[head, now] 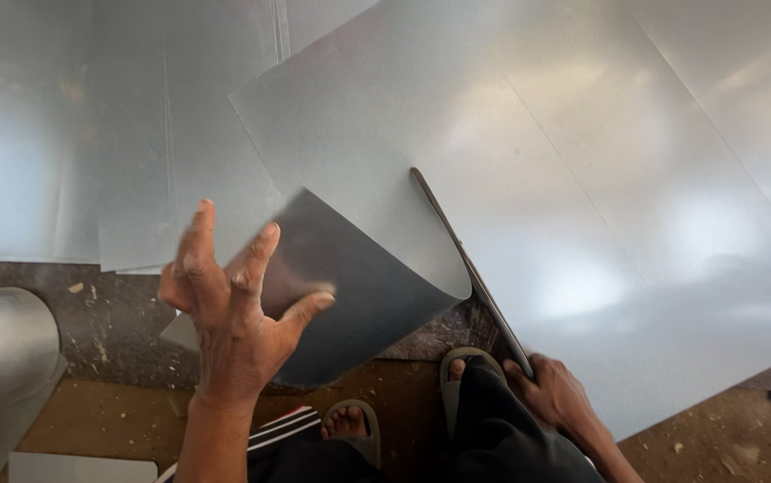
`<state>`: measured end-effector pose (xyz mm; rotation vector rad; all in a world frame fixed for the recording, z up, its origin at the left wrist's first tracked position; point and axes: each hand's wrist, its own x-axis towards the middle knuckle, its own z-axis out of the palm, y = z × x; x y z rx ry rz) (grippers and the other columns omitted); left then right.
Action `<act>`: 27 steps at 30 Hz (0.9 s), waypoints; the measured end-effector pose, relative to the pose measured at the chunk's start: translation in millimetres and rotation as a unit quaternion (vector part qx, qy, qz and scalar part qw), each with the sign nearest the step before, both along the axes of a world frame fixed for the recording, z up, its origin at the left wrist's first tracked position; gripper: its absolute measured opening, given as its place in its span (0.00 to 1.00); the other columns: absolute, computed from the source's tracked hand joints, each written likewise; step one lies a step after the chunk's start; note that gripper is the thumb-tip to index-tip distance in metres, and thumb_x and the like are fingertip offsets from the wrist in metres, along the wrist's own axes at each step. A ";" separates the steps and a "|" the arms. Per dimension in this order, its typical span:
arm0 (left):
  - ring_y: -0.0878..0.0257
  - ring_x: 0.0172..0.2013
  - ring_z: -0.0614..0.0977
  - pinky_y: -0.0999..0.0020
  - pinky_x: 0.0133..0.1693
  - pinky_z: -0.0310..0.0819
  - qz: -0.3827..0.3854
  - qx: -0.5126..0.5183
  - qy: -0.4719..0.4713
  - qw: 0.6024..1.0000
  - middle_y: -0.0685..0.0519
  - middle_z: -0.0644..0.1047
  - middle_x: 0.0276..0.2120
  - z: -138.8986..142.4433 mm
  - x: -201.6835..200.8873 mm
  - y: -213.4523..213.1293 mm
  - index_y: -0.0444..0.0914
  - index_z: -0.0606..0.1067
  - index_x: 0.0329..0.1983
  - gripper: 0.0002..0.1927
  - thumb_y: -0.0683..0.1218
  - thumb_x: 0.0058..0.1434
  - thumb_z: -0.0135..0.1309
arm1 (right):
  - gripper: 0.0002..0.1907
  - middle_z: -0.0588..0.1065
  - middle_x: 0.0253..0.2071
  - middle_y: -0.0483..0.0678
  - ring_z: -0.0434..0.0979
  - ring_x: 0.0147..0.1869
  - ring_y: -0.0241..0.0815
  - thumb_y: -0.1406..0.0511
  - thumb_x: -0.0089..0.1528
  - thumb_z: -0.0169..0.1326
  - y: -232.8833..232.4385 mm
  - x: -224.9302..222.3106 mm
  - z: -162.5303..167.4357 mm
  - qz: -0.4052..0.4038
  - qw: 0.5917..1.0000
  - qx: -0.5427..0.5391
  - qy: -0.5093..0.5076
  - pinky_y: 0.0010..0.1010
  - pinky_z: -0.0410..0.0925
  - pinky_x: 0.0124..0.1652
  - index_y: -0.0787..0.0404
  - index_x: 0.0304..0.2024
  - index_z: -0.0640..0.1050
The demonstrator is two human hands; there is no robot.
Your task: The person uses large tin snips to cut rectangular sections from stacked metal sheets. They repeatedly position the snips, cut along straight lines, separate the cut pieces, and set them aside on the floor.
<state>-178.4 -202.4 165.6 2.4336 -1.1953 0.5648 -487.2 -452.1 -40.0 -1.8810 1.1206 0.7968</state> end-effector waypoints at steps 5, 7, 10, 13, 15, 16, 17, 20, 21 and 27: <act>0.44 0.79 0.43 0.35 0.74 0.25 -0.020 0.015 0.009 1.000 0.42 0.56 0.75 -29.3 -17.0 -21.8 0.67 0.70 0.66 0.29 0.42 0.68 0.56 | 0.32 0.75 0.22 0.53 0.73 0.26 0.46 0.42 0.64 0.49 9.2 -62.2 -30.3 0.025 0.999 -0.014 0.043 0.42 0.70 0.31 0.64 0.31 0.80; 0.40 0.75 0.43 0.28 0.68 0.22 -0.054 0.041 0.084 0.994 0.37 0.53 0.73 -39.5 -23.6 -27.7 0.60 0.69 0.66 0.32 0.57 0.57 0.61 | 0.22 0.78 0.25 0.54 0.77 0.26 0.47 0.52 0.61 0.50 11.5 -79.4 -43.3 0.024 0.999 -0.017 -0.027 0.41 0.73 0.31 0.64 0.31 0.80; 0.38 0.73 0.42 0.24 0.65 0.19 -0.053 0.028 0.108 0.992 0.37 0.52 0.73 -51.7 -29.1 -37.2 0.57 0.70 0.67 0.39 0.64 0.50 0.63 | 0.16 0.80 0.34 0.59 0.80 0.35 0.48 0.59 0.56 0.56 14.0 -95.2 -50.8 -0.003 0.990 0.013 -0.138 0.42 0.74 0.36 0.65 0.39 0.78; 0.42 0.74 0.48 0.28 0.72 0.22 -0.059 0.066 0.023 0.996 0.45 0.57 0.74 -60.5 -31.1 -53.3 0.62 0.74 0.66 0.29 0.48 0.61 0.62 | 0.16 0.81 0.37 0.59 0.83 0.39 0.49 0.58 0.58 0.58 13.5 -98.0 -46.2 0.026 1.000 0.002 0.004 0.42 0.75 0.42 0.65 0.38 0.79; 0.44 0.74 0.54 0.29 0.74 0.26 -0.087 0.114 0.029 0.989 0.48 0.64 0.70 -65.3 -32.5 -63.3 0.58 0.76 0.63 0.24 0.43 0.66 0.62 | 0.17 0.82 0.37 0.59 0.84 0.39 0.50 0.57 0.58 0.58 11.3 -98.5 -39.2 0.036 0.996 -0.005 0.078 0.42 0.76 0.42 0.65 0.36 0.79; 0.44 0.73 0.57 0.28 0.73 0.28 -0.102 0.131 0.069 0.984 0.47 0.67 0.67 -68.0 -31.4 -68.6 0.53 0.76 0.60 0.20 0.45 0.65 0.62 | 0.17 0.82 0.36 0.59 0.84 0.38 0.50 0.57 0.57 0.58 9.8 -98.3 -36.4 0.031 0.998 -0.004 0.056 0.42 0.76 0.42 0.65 0.36 0.79; 0.44 0.73 0.61 0.27 0.72 0.30 -0.118 0.150 0.114 0.975 0.47 0.71 0.63 -70.2 -32.5 -72.1 0.47 0.77 0.57 0.18 0.47 0.64 0.63 | 0.17 0.82 0.36 0.59 0.84 0.38 0.49 0.57 0.56 0.59 8.1 -98.6 -33.9 0.024 0.999 0.000 0.039 0.42 0.76 0.41 0.65 0.36 0.79; 0.46 0.61 0.70 0.25 0.69 0.29 -0.093 0.198 0.183 0.959 0.49 0.78 0.43 -79.3 -34.1 -85.7 0.46 0.80 0.49 0.15 0.51 0.59 0.63 | 0.21 0.80 0.36 0.57 0.81 0.37 0.48 0.55 0.57 0.53 4.4 -96.9 -33.2 0.057 0.994 0.038 -0.080 0.40 0.75 0.39 0.68 0.28 0.81; 0.46 0.61 0.71 0.30 0.70 0.32 -0.102 0.164 0.120 0.974 0.49 0.78 0.47 -81.9 -35.3 -88.4 0.45 0.80 0.50 0.15 0.49 0.59 0.61 | 0.25 0.80 0.35 0.59 0.81 0.37 0.49 0.50 0.59 0.51 4.9 -95.6 -34.6 0.053 0.998 0.043 0.003 0.41 0.75 0.39 0.67 0.30 0.81; 0.58 0.40 0.75 0.45 0.62 0.55 -0.100 0.159 0.035 0.982 0.54 0.76 0.29 -93.3 -47.9 -98.9 0.37 0.81 0.44 0.08 0.43 0.62 0.61 | 0.34 0.82 0.31 0.57 0.83 0.37 0.49 0.39 0.62 0.45 13.2 -81.6 -27.7 -0.047 0.991 0.038 0.122 0.42 0.74 0.39 0.62 0.37 0.81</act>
